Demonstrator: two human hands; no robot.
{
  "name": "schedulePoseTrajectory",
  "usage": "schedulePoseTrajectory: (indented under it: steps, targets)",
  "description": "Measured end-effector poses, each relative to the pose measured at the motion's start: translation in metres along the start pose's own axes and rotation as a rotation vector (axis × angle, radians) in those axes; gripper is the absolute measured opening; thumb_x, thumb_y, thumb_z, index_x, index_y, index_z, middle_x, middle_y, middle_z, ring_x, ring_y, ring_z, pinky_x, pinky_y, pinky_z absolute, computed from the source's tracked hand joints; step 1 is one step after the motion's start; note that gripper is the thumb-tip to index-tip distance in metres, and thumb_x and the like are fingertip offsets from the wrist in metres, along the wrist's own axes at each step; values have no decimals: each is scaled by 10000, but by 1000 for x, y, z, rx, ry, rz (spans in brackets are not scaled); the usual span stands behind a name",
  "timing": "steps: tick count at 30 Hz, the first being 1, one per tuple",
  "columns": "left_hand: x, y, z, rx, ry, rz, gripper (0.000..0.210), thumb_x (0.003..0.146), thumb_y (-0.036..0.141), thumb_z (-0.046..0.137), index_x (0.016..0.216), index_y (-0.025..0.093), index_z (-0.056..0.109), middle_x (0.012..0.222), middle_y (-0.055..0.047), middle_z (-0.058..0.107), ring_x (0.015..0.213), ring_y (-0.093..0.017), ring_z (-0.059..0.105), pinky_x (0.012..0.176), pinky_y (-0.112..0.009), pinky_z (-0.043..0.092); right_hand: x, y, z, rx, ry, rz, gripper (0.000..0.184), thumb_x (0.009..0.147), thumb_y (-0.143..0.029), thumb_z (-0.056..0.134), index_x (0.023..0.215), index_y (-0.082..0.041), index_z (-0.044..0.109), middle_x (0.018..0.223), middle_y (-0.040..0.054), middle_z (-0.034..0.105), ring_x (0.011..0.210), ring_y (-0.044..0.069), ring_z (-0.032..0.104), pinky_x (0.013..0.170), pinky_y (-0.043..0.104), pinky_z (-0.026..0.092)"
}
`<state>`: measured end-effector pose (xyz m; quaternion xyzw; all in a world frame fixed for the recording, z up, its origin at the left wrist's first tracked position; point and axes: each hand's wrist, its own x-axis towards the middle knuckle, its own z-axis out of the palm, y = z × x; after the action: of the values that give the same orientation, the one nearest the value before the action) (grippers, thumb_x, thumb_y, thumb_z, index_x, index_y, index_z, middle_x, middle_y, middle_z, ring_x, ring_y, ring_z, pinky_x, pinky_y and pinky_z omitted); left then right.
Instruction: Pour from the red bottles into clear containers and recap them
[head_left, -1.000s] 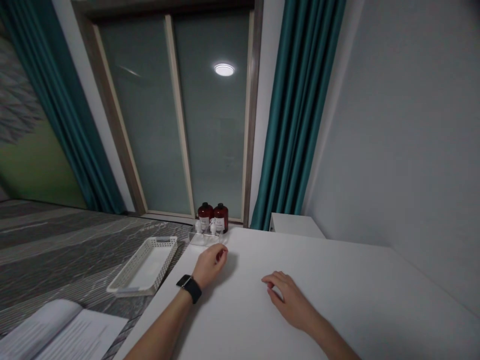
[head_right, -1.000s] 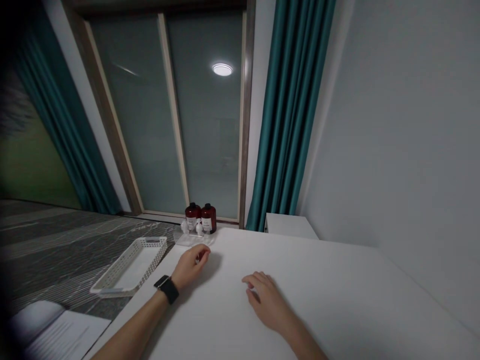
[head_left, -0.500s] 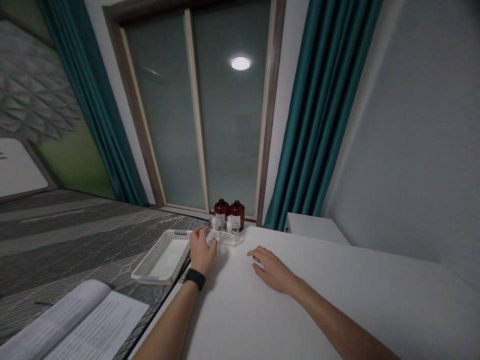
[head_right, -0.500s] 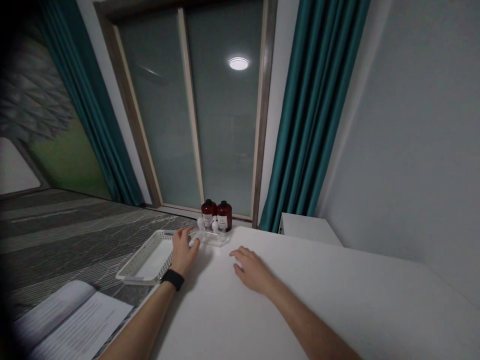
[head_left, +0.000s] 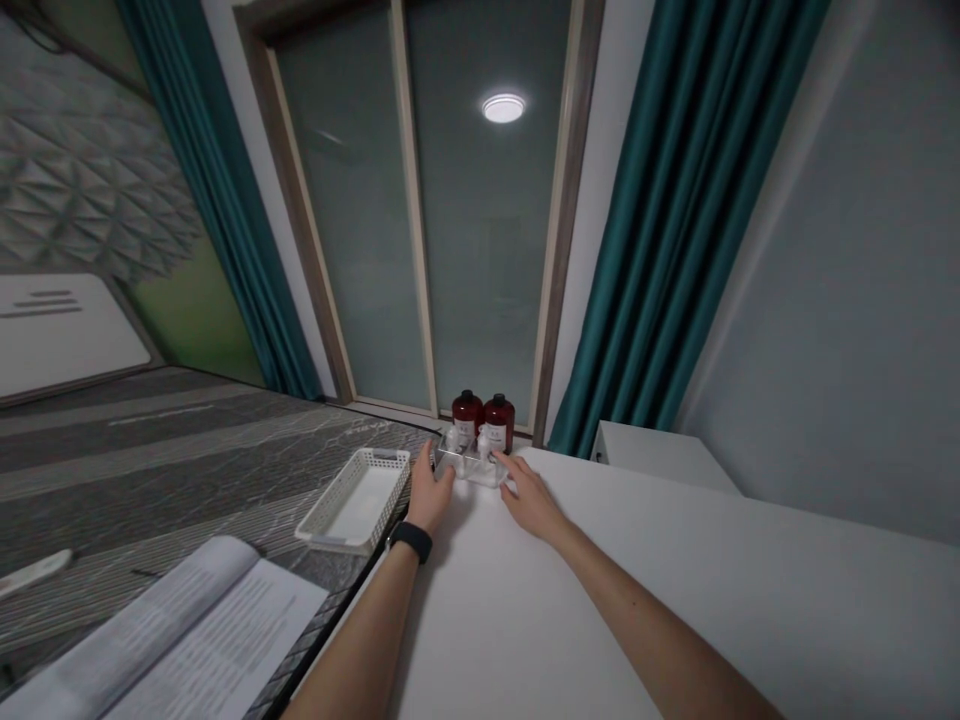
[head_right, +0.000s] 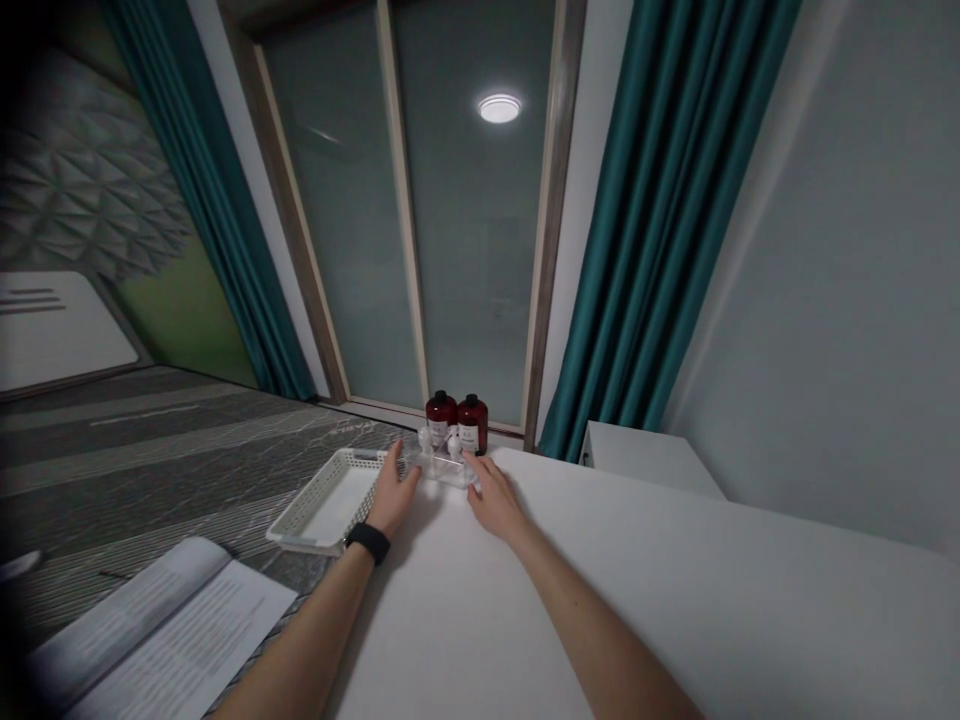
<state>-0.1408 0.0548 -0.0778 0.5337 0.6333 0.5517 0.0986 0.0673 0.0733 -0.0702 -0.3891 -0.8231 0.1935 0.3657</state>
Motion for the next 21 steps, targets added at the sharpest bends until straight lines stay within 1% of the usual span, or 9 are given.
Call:
schedulePoseTrajectory:
  steps: [3, 6, 9, 11, 15, 18, 21]
  targets:
    - [0, 0, 0, -44, -34, -24, 556, 818, 183, 567, 1362, 127, 465, 1416, -180, 524, 1343, -302, 479, 1142, -472, 357, -1, 0, 0, -13, -20, -5, 657, 856, -68, 493, 1472, -280, 407, 1335, 94, 557, 1072, 234, 619, 984, 428, 466]
    - [-1, 3, -3, -67, -42, -40, 508, 830, 187, 555, 1331, 132, 489, 1371, -172, 558, 1290, -286, 527, 1106, -456, 399, -4, 0, -2, -15, -34, -18, 675, 859, -53, 480, 1484, -289, 383, 1358, 91, 555, 1036, 213, 628, 983, 416, 469]
    - [-1, 6, -7, -68, -38, -55, 474, 841, 196, 541, 1309, 135, 505, 1294, -168, 591, 1193, -274, 586, 1035, -442, 455, -10, 1, -7, -17, -37, -27, 672, 865, -53, 473, 1484, -298, 380, 1326, 82, 578, 998, 201, 634, 965, 402, 483]
    - [-2, 9, -9, -57, -45, -53, 439, 829, 198, 546, 1263, 135, 545, 1217, -156, 610, 1116, -270, 610, 979, -430, 483, -15, 2, -12, -22, -34, -28, 664, 868, -52, 464, 1481, -296, 384, 1307, 84, 589, 969, 198, 639, 950, 400, 492]
    - [-8, 20, -13, -25, -81, -19, 336, 782, 205, 578, 1107, 150, 639, 1031, -98, 601, 952, -250, 602, 911, -420, 489, -27, 2, -22, -36, -27, -28, 636, 870, -44, 445, 1454, -294, 418, 1265, 80, 608, 962, 200, 642, 935, 397, 495]
    - [-13, 30, -14, -11, -117, 9, 290, 767, 209, 583, 1045, 169, 653, 891, -41, 550, 860, -230, 561, 884, -407, 475, -39, 1, -30, -45, -15, -26, 586, 880, -53, 438, 1420, -280, 455, 1227, 72, 624, 961, 205, 642, 929, 402, 493]
    - [-20, 39, -12, -25, -181, 32, 264, 764, 219, 578, 1016, 181, 647, 826, -8, 513, 787, -206, 537, 805, -356, 481, -53, -1, -39, -51, 7, -14, 549, 874, -53, 444, 1378, -263, 490, 1182, 69, 633, 954, 206, 644, 923, 405, 496]
